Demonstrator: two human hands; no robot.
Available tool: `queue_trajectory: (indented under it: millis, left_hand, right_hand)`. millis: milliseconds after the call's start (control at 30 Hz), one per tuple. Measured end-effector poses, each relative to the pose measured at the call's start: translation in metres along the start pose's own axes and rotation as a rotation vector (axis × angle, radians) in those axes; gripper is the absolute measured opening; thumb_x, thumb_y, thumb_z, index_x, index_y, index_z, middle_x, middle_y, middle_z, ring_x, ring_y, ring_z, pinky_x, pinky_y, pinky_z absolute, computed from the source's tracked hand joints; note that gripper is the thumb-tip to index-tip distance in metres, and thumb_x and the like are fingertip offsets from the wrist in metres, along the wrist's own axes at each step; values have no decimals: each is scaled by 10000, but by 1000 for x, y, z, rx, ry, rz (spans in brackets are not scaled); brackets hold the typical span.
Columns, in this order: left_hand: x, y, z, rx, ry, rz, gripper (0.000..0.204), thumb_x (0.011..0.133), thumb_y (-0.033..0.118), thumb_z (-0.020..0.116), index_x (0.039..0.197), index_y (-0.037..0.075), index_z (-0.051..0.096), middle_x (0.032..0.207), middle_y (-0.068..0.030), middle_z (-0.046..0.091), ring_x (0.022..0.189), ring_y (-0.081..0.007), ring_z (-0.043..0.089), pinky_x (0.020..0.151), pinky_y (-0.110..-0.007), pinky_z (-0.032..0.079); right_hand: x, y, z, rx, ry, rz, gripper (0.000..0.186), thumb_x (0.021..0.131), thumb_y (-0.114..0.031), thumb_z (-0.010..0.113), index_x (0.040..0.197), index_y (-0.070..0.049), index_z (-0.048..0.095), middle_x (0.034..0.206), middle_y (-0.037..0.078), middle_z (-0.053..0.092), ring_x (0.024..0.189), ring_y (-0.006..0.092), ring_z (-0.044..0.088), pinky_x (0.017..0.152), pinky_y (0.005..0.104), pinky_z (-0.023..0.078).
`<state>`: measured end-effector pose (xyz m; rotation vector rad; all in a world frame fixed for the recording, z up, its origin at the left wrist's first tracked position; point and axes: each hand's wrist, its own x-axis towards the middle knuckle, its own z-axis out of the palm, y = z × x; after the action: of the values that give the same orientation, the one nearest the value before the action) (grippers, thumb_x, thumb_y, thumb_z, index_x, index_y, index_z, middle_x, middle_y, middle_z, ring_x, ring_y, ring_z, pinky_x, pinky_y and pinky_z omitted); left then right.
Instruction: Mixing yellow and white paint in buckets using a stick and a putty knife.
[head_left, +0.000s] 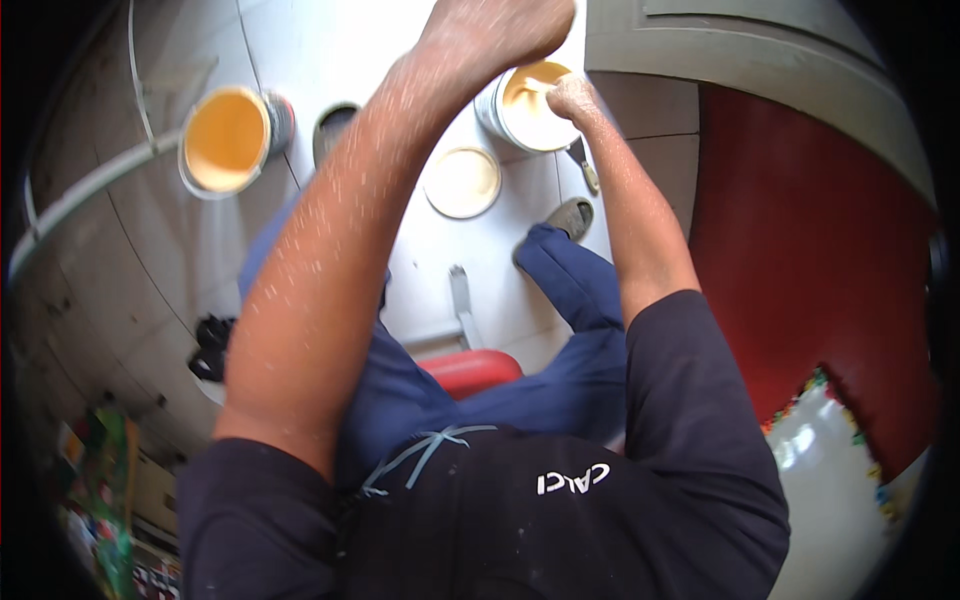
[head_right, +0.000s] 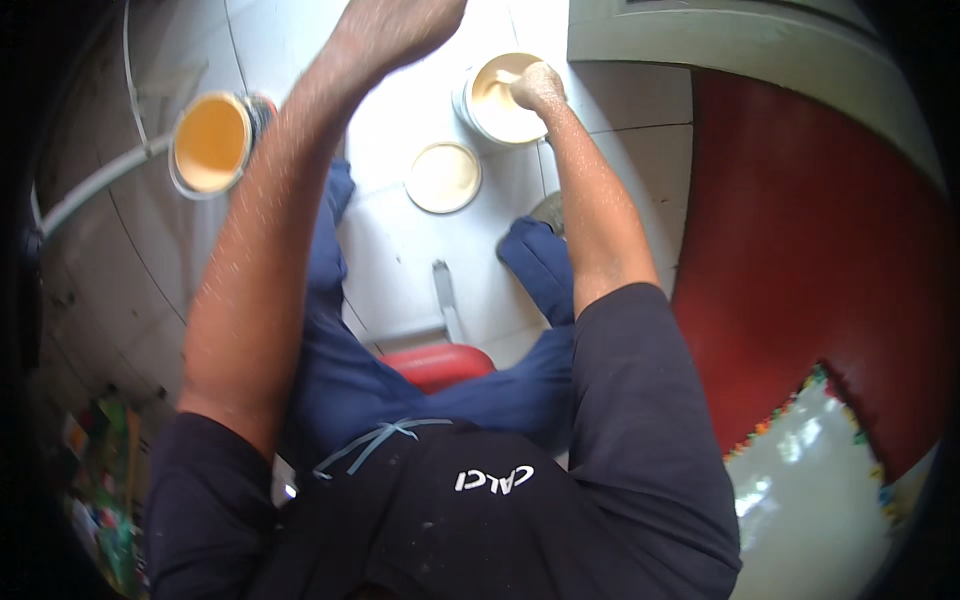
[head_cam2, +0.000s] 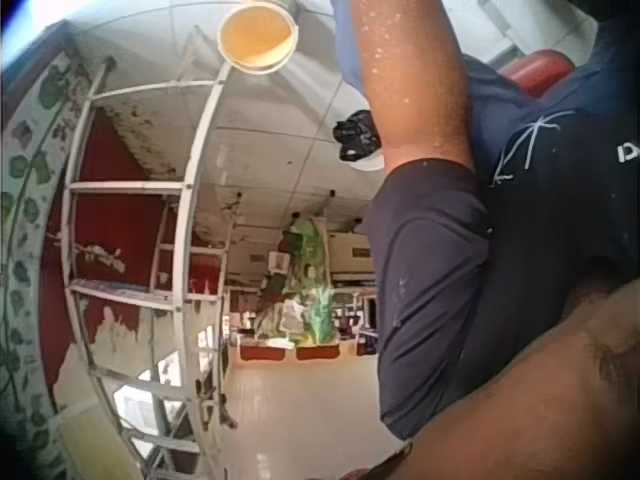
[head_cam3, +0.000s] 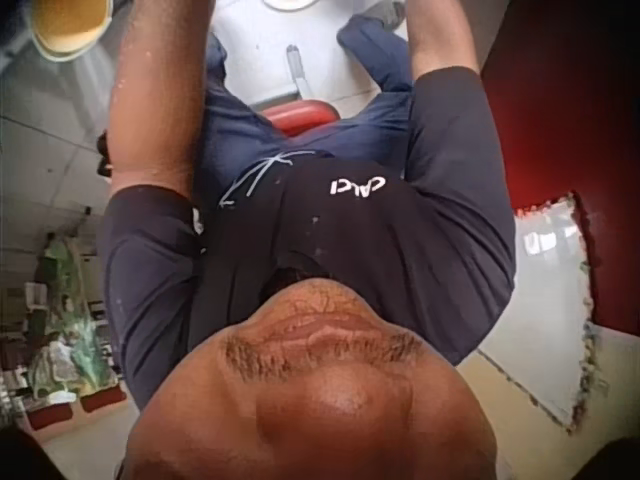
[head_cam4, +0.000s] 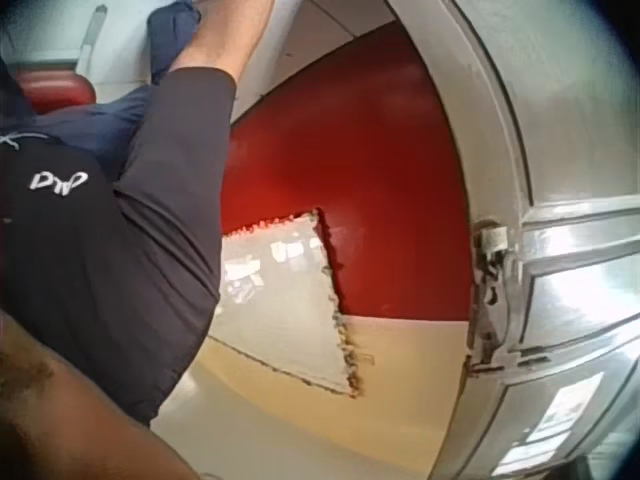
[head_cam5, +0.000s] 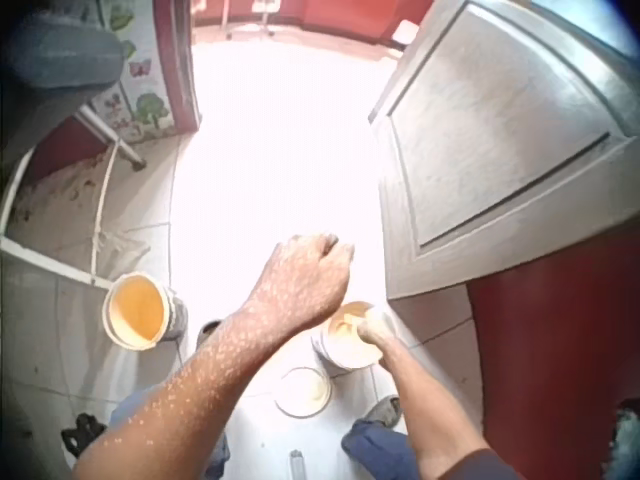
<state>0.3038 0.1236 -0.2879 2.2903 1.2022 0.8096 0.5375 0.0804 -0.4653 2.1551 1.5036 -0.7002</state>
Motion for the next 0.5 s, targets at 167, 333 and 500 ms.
queue_trajectory:
  millis: [167, 333, 500]
  left_hand:
    - [-11, -8, -11, -292, 1, -379, 413, 921, 320, 432, 972, -22, 658, 888, -202, 657, 843, -278, 635, 785, -403, 492]
    - [-2, 5, -26, -418, -89, -472, 417, 908, 312, 429, 990, -31, 652, 994, -195, 652, 964, -310, 605, 871, -396, 447]
    - [-6, 21, -3, -412, -223, -538, 421, 914, 322, 431, 1023, -23, 646, 1029, -208, 642, 1012, -293, 597, 902, -375, 432]
  right_hand:
    - [-32, 50, 7, -146, 67, 35, 287, 842, -266, 543, 1000, -63, 670, 981, 147, 670, 921, 303, 652, 765, 415, 528]
    - [-53, -1, 36, -235, -365, -299, 279, 773, -145, 530, 936, 26, 677, 972, 256, 632, 957, 304, 628, 839, 391, 485]
    - [-11, 22, -3, 222, 149, 40, 220, 804, -163, 540, 852, -9, 690, 885, 219, 659, 827, 310, 667, 723, 411, 529]
